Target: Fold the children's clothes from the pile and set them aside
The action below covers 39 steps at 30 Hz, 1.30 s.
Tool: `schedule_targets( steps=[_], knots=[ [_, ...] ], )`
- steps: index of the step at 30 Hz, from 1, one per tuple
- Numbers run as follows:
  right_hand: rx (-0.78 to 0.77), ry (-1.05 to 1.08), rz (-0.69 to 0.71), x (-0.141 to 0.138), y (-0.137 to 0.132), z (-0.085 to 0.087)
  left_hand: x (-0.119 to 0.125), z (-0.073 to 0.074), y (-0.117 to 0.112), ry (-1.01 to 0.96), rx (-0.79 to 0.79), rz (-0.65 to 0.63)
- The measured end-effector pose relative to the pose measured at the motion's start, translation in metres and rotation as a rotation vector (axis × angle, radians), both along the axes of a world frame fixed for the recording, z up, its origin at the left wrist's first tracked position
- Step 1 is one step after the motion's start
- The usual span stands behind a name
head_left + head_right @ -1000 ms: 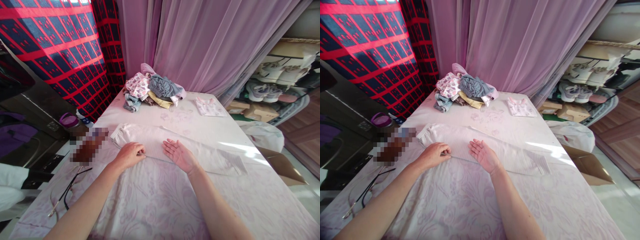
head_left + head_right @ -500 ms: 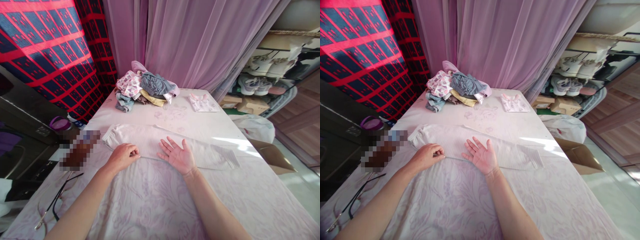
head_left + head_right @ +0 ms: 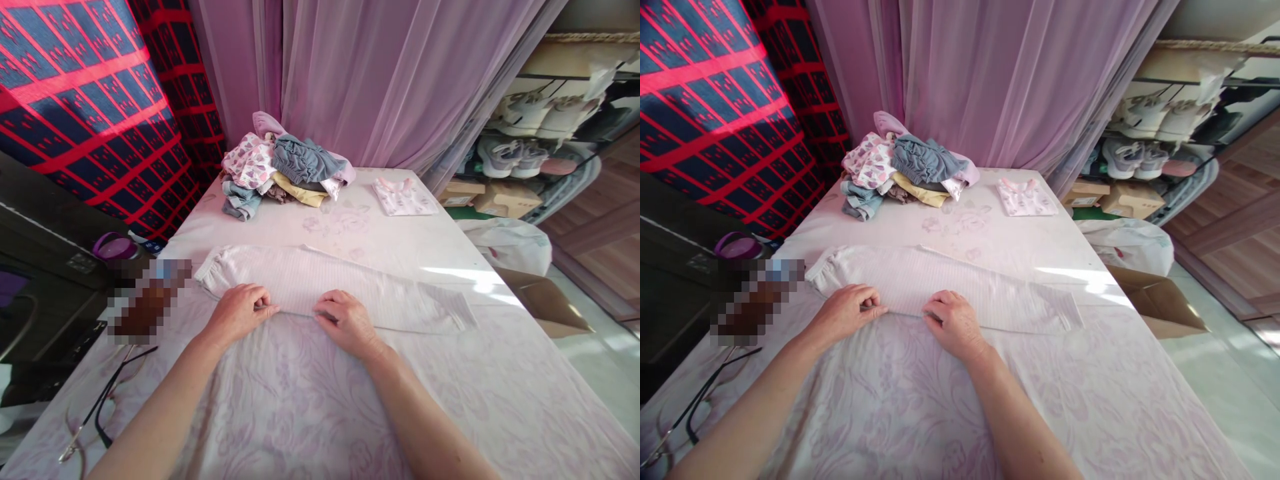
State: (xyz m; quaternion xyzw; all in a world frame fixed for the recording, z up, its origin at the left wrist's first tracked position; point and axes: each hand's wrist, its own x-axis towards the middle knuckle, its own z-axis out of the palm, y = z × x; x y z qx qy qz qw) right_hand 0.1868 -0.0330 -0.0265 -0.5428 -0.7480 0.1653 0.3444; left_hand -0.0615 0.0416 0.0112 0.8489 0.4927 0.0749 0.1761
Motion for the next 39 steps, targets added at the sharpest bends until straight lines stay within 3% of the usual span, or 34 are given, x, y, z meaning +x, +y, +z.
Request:
schedule_targets(
  steps=[5, 13, 17, 20, 23, 29, 34, 39],
  knots=[
    [0.035, -0.112, 0.009, -0.001, 0.002, -0.003, 0.005, -0.001, -0.003, 0.045, 0.06, 0.034],
    [0.033, -0.054, -0.009, 0.0, 0.005, -0.005, 0.012, 0.003, -0.01, 0.095, 0.096, 0.036],
    [0.073, 0.018, 0.005, 0.001, 0.004, -0.006, 0.025, 0.002, -0.019, 0.008, 0.171, -0.165],
    [0.058, 0.089, -0.01, 0.004, 0.003, -0.004, 0.035, -0.009, -0.022, -0.041, 0.193, -0.353],
    [0.022, 0.106, -0.077, 0.011, 0.008, 0.002, 0.038, -0.024, -0.02, 0.013, 0.194, -0.438],
    [-0.111, -0.146, -0.356, 0.024, 0.05, 0.02, 0.034, -0.04, -0.019, 0.085, 0.274, -0.481],
    [-0.231, -0.315, -0.366, 0.013, 0.094, 0.03, 0.034, -0.04, -0.022, 0.101, 0.316, -0.471],
    [-0.254, -0.366, -0.346, -0.003, 0.123, 0.032, 0.035, -0.039, -0.023, 0.09, 0.314, -0.454]
  ],
)
